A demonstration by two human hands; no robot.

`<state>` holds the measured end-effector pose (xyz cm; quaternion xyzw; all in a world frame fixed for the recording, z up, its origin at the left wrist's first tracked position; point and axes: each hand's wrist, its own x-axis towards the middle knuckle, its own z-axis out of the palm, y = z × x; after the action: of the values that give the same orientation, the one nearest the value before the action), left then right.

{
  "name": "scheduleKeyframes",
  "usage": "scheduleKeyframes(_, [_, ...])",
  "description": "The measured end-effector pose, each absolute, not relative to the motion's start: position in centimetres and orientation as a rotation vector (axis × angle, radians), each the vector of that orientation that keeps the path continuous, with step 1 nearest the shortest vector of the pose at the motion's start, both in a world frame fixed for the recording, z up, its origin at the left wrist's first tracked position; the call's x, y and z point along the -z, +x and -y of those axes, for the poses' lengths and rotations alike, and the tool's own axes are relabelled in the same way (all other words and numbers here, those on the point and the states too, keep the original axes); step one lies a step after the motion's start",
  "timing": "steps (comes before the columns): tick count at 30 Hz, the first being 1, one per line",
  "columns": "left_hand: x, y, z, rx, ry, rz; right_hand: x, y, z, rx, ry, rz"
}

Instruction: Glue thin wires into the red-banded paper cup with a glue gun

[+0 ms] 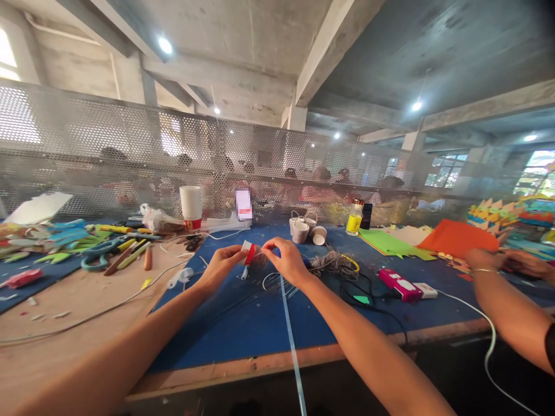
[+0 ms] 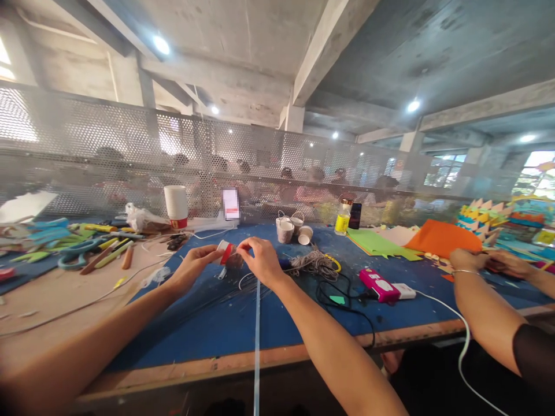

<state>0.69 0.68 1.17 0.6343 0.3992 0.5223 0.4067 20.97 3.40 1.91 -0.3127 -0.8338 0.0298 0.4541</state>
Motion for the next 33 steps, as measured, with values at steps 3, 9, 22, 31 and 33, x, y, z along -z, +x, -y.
scheduleKeyframes(3, [-1.1, 0.6, -0.8, -1.372, 1.645, -1.071, -1.9, 21.2, -3.6, -0.052, -0.804, 2.036])
scheduleKeyframes(9, [-1.3, 0.2, -1.1, -1.527, 1.622, -1.181, -1.7, 23.1, -5.0, 0.103, -1.186, 2.019])
scheduleKeyframes(22, [-1.6, 0.2, -0.8, -1.575, 1.588, -1.186, -1.2, 24.7, -4.6, 0.302, -1.731, 2.349])
scheduleKeyframes(31, [-1.0, 0.0, -1.3, -1.533, 1.537, -1.175, -0.8, 24.9, -4.9, 0.388, -1.783, 2.355])
scheduleKeyframes(33, [-0.9, -0.1, -1.3, -1.537, 1.538, -1.175, -0.6, 25.0, -5.1, 0.397, -1.782, 2.372])
